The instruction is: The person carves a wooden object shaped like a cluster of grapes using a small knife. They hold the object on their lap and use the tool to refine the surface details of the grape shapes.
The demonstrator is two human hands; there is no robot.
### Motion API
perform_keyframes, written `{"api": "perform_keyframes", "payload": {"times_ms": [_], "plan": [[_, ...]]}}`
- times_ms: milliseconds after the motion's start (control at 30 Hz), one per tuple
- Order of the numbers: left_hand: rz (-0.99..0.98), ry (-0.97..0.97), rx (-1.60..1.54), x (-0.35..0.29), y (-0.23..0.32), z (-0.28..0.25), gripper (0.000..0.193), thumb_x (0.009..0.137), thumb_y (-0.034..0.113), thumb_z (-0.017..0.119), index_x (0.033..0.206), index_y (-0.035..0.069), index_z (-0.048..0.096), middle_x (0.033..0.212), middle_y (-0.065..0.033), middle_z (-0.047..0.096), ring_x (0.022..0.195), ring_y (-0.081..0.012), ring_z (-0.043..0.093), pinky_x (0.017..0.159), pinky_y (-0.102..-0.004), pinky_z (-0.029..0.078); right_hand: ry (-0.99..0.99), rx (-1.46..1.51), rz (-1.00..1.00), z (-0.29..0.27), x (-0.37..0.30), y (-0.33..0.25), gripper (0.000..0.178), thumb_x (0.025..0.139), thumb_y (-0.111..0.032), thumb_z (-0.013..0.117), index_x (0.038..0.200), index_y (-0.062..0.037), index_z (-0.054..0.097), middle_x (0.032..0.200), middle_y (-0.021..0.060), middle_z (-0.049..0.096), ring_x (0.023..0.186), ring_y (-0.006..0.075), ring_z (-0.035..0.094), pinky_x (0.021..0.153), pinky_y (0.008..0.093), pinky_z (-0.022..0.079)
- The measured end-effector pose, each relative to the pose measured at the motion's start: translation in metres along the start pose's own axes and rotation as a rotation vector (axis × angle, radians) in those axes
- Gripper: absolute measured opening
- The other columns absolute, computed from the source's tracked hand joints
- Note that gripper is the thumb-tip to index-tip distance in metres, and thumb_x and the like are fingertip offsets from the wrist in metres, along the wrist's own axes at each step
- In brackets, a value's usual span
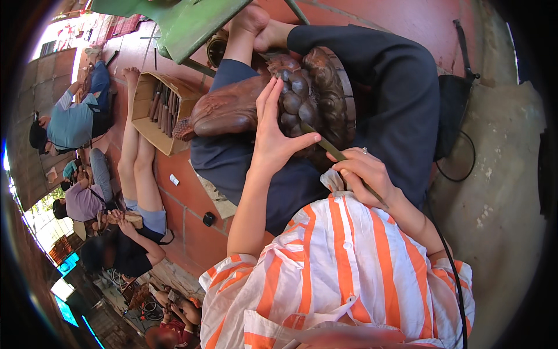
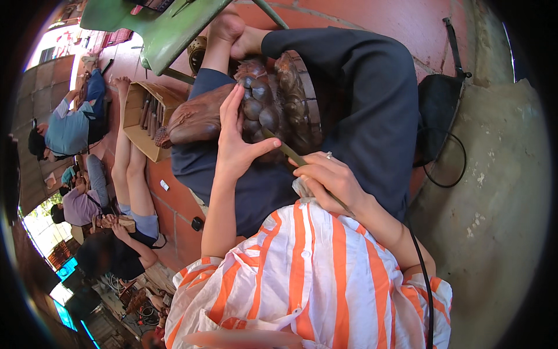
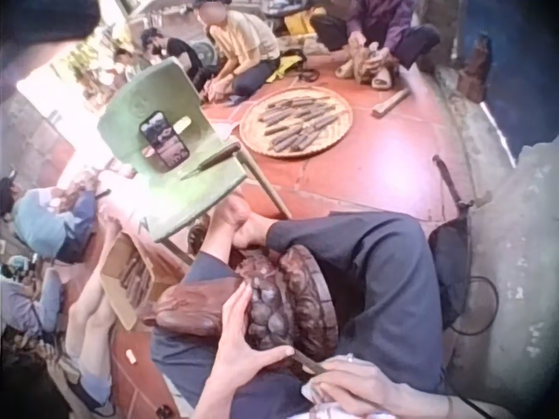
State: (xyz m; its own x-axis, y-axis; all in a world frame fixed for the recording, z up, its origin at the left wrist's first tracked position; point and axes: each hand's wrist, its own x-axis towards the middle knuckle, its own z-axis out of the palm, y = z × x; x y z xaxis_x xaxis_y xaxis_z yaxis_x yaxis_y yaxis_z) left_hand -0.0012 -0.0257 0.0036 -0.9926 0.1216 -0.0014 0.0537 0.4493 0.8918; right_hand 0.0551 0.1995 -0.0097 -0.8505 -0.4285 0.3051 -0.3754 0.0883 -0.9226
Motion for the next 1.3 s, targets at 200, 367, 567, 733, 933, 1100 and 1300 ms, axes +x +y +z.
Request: {"api": "perform_keyframes", "payload": {"times_ms": [200, 367, 567, 733, 933, 1100, 1300], "plan": [[0.01, 0.085, 0.198, -0.006, 0.011, 0.01, 0.114, 0.05, 0.019, 0.094, 0.146, 0.006, 0.035, 0.15, -0.0135, 0.027, 0.139, -0.0289, 0.032, 0.112, -0.0422, 0.033, -0.003, -0.007, 0.069, -0.008, -0.009, -0.001, 0.017, 0.078, 0.008, 0.06, 0.095, 0.005, 0.063, 0.102, 0.0197, 0.067, 0.087, 0.0319, 0.066, 0.073, 0.036, 0.052], [-0.008, 0.016, 0.07, 0.001, 0.004, 0.001, 0.108, 0.049, 0.017, 0.094, 0.142, 0.007, 0.041, 0.149, -0.0142, 0.029, 0.137, -0.0308, 0.035, 0.111, -0.0435, 0.035, 0.013, 0.049, 0.002, -0.004, 0.0, 0.001, 0.018, 0.079, 0.008, 0.06, 0.096, 0.0048, 0.063, 0.103, 0.0195, 0.068, 0.085, 0.0316, 0.066, 0.074, 0.0359, 0.052], [0.034, 0.072, 0.191, -0.002, 0.005, 0.009, 0.106, 0.05, 0.017, 0.094, 0.142, 0.007, 0.041, 0.149, -0.0144, 0.029, 0.136, -0.03, 0.036, 0.108, -0.0436, 0.038, 0.01, 0.017, 0.037, -0.009, -0.01, 0.001, 0.017, 0.08, 0.007, 0.059, 0.096, 0.0046, 0.063, 0.105, 0.0201, 0.067, 0.087, 0.0323, 0.066, 0.076, 0.0362, 0.052], [0.003, 0.044, 0.062, -0.001, 0.0, 0.004, 0.105, 0.051, 0.021, 0.094, 0.141, 0.007, 0.042, 0.15, -0.0145, 0.027, 0.137, -0.0302, 0.036, 0.109, -0.0427, 0.037, -0.008, 0.06, 0.046, -0.002, -0.003, 0.0, 0.016, 0.08, 0.008, 0.058, 0.095, 0.005, 0.064, 0.105, 0.0201, 0.068, 0.087, 0.0315, 0.067, 0.076, 0.0361, 0.051], [0.031, 0.072, 0.162, -0.008, 0.005, 0.008, 0.104, 0.054, 0.023, 0.094, 0.142, 0.007, 0.04, 0.151, -0.0147, 0.026, 0.137, -0.0299, 0.035, 0.111, -0.042, 0.035, 0.038, 0.101, 0.048, -0.007, -0.011, -0.003, 0.016, 0.082, 0.006, 0.057, 0.096, 0.0055, 0.064, 0.103, 0.0203, 0.069, 0.086, 0.0302, 0.067, 0.075, 0.0358, 0.051], [-0.019, 0.053, -0.009, -0.001, 0.004, 0.008, 0.1, 0.055, 0.018, 0.093, 0.14, 0.006, 0.041, 0.152, -0.0164, 0.023, 0.138, -0.0313, 0.033, 0.112, -0.0435, 0.033, 0.034, 0.124, 0.1, -0.004, -0.001, 0.001, 0.017, 0.082, 0.007, 0.055, 0.096, 0.0053, 0.065, 0.103, 0.02, 0.069, 0.086, 0.0293, 0.067, 0.077, 0.0344, 0.051], [0.024, 0.072, 0.134, -0.004, 0.008, 0.01, 0.102, 0.057, 0.018, 0.092, 0.143, 0.006, 0.039, 0.154, -0.0138, 0.021, 0.139, -0.0275, 0.033, 0.113, -0.0415, 0.033, 0.047, 0.122, 0.087, -0.006, -0.013, 0.003, 0.017, 0.081, 0.006, 0.056, 0.096, 0.0055, 0.065, 0.104, 0.0206, 0.068, 0.088, 0.0286, 0.068, 0.078, 0.0348, 0.052]]}}
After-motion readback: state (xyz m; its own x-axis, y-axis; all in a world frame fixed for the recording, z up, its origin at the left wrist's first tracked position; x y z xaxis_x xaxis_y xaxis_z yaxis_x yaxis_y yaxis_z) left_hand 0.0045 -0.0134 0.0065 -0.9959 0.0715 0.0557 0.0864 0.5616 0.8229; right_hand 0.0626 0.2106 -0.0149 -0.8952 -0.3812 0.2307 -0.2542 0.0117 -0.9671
